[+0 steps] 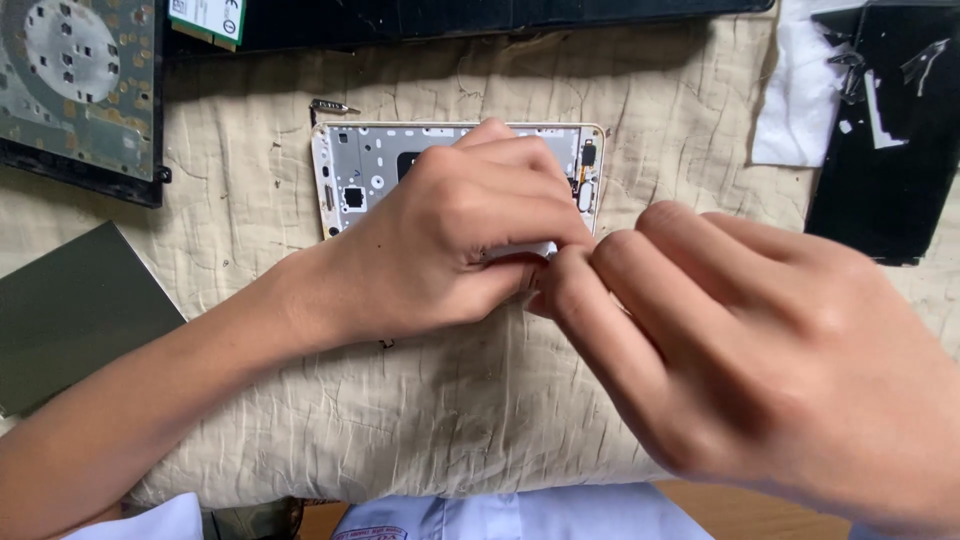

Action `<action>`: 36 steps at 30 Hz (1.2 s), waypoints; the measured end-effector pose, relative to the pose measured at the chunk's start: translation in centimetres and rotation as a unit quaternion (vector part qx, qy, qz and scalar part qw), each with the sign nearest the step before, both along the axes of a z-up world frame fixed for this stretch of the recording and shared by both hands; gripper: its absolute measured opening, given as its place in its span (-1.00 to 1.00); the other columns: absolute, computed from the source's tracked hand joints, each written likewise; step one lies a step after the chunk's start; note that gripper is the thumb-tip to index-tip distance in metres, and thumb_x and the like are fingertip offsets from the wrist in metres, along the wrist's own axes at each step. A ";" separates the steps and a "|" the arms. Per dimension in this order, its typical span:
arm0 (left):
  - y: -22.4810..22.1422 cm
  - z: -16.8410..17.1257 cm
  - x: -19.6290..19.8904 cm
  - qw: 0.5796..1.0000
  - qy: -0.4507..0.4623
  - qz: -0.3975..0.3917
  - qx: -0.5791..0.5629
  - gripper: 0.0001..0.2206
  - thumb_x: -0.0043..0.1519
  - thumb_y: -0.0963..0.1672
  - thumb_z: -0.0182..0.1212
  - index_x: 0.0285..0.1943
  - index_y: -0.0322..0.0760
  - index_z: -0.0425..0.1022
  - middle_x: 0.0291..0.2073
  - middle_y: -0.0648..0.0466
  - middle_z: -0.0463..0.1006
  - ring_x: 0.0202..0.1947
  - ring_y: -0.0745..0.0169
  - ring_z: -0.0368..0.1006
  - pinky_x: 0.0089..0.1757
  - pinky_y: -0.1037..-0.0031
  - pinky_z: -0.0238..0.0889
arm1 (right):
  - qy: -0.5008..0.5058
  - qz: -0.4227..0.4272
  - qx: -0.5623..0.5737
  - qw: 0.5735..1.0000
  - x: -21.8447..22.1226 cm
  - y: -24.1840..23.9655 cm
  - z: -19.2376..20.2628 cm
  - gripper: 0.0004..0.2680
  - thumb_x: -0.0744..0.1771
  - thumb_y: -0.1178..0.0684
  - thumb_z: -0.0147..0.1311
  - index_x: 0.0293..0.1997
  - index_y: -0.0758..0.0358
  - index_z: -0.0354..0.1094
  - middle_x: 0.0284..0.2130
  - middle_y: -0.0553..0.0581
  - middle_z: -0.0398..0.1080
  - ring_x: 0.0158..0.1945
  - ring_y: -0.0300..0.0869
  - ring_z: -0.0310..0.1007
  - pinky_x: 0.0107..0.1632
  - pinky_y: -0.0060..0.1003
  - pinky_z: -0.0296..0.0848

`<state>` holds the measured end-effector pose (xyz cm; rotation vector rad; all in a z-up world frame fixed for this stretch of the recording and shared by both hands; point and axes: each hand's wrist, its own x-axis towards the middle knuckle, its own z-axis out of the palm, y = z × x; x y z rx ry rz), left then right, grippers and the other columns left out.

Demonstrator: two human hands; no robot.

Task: Using a precision screwdriver to remove screws from a smartphone chassis during disassembly.

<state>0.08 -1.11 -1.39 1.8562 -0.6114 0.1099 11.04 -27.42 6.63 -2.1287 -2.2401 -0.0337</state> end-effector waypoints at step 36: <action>3.1 4.8 -1.8 0.865 0.034 0.089 0.493 -0.27 -0.10 0.09 0.52 0.20 -0.23 0.32 0.01 -0.06 0.36 -0.09 -0.03 0.31 -0.15 0.24 0.23 | 0.056 -0.149 -0.059 0.986 -6.0 6.0 -1.9 -0.87 0.34 0.30 0.05 -0.12 0.19 0.25 -0.50 0.01 0.22 -0.56 -0.20 0.24 -0.70 -0.24 0.21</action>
